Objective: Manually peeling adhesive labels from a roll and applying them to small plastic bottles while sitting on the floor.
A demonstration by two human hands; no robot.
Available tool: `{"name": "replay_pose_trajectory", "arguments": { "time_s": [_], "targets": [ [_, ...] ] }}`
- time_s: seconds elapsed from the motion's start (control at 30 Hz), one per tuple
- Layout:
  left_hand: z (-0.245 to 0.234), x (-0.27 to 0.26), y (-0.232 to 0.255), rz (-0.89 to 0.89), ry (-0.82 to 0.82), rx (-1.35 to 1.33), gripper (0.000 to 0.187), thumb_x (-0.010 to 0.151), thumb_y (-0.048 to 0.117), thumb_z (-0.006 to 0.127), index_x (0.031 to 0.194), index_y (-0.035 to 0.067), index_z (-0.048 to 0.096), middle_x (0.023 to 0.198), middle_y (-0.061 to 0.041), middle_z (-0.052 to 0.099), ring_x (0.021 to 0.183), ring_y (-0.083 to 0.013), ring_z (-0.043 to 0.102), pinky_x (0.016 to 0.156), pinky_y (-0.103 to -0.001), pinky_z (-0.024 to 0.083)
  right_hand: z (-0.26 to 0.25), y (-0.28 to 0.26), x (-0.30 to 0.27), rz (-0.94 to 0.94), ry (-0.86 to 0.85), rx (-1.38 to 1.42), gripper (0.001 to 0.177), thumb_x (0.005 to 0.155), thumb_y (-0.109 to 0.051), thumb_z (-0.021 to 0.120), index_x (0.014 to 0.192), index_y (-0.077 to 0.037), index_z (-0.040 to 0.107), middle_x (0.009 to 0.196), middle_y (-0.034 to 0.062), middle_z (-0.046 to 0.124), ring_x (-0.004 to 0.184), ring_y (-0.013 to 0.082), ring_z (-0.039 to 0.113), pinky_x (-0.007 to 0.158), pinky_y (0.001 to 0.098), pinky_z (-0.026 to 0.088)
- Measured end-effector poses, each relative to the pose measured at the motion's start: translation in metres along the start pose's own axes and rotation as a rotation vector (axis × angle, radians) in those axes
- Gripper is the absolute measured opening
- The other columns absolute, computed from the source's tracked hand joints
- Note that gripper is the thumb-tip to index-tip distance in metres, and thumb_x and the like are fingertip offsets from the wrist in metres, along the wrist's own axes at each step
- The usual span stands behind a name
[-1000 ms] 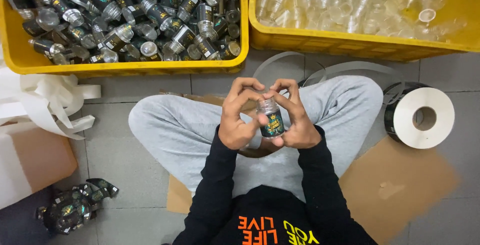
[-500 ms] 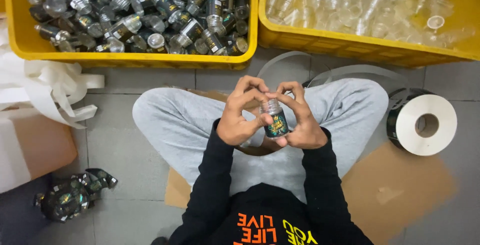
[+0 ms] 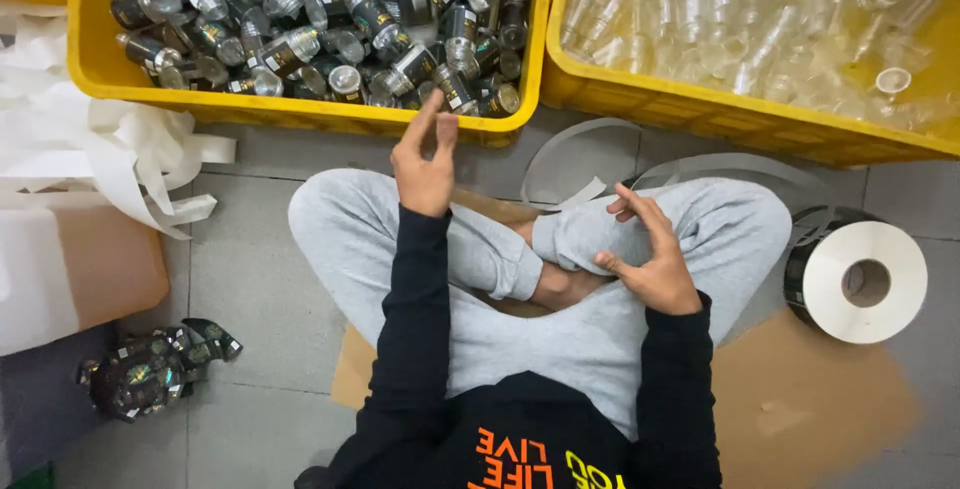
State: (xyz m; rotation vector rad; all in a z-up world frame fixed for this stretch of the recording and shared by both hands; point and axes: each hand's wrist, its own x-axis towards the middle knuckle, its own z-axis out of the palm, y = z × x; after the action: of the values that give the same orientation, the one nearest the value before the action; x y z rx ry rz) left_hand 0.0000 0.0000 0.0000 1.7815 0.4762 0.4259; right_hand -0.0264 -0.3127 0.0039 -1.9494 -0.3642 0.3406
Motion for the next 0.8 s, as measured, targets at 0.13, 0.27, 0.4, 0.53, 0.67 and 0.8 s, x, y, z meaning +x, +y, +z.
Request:
{"name": "replay_pose_trajectory", "arguments": {
  "time_s": [0.13, 0.27, 0.4, 0.53, 0.67, 0.8],
  "targets": [
    [0.006, -0.024, -0.004, 0.033, -0.021, -0.014, 0.027, 0.101, 0.036, 0.073, 0.12, 0.019, 0.077, 0.114, -0.007, 0.077, 0.103, -0.025, 0.074, 0.094, -0.042, 0.057, 0.002, 0.004, -0.005, 0.04, 0.009, -0.015, 0.087, 0.075, -0.036, 0.089, 0.151, -0.011, 0.053, 0.12, 0.0071, 0.065, 0.109, 0.0256, 0.062, 0.112, 0.0487, 0.034],
    [0.018, -0.042, -0.001, 0.106, -0.141, -0.008, 0.015, 0.094, 0.029, 0.08, 0.107, 0.022, 0.08, 0.093, 0.001, 0.079, 0.082, -0.0139, 0.073, 0.079, -0.029, 0.057, 0.004, 0.009, -0.006, 0.028, 0.052, -0.038, 0.078, 0.076, -0.033, 0.09, 0.145, -0.013, 0.059, 0.118, 0.0055, 0.067, 0.106, 0.0232, 0.065, 0.11, 0.0457, 0.038],
    [0.039, -0.057, -0.01, 0.106, -0.376, 0.058, 0.017, 0.089, 0.031, 0.084, 0.102, 0.022, 0.079, 0.091, 0.003, 0.079, 0.079, -0.0154, 0.075, 0.078, -0.027, 0.056, 0.005, 0.011, -0.011, 0.024, 0.222, 0.011, 0.051, 0.08, -0.021, 0.091, 0.125, -0.007, 0.071, 0.102, 0.0077, 0.067, 0.095, 0.0223, 0.069, 0.098, 0.0401, 0.052],
    [0.074, -0.057, -0.054, 0.086, -0.511, 0.337, 0.047, 0.088, 0.053, 0.078, 0.117, 0.016, 0.073, 0.11, -0.012, 0.073, 0.105, -0.0351, 0.069, 0.093, -0.047, 0.055, 0.017, 0.061, -0.022, 0.097, 0.475, 0.135, 0.028, 0.087, -0.019, 0.091, 0.086, -0.006, 0.066, 0.075, -0.0004, 0.052, 0.072, 0.0122, 0.055, 0.076, 0.0281, 0.049],
    [0.102, -0.053, -0.114, -0.116, -0.572, 0.786, 0.08, 0.084, 0.054, 0.077, 0.14, 0.002, 0.053, 0.121, -0.026, 0.065, 0.114, -0.0436, 0.066, 0.098, -0.056, 0.053, 0.02, 0.06, -0.017, 0.038, 0.613, 0.215, 0.059, 0.094, -0.012, 0.086, 0.061, -0.014, 0.037, 0.054, -0.0035, 0.039, 0.051, 0.0073, 0.036, 0.053, 0.021, 0.035],
    [0.111, -0.05, -0.13, -0.229, -0.686, 0.848, 0.046, 0.092, 0.03, 0.066, 0.132, 0.008, 0.059, 0.105, -0.02, 0.074, 0.101, -0.0424, 0.073, 0.089, -0.055, 0.059, 0.022, 0.051, -0.014, 0.018, 0.639, 0.181, 0.064, 0.097, -0.007, 0.082, 0.058, -0.016, 0.031, 0.048, -0.0039, 0.031, 0.049, 0.0048, 0.03, 0.05, 0.0205, 0.03]
  ]
}}
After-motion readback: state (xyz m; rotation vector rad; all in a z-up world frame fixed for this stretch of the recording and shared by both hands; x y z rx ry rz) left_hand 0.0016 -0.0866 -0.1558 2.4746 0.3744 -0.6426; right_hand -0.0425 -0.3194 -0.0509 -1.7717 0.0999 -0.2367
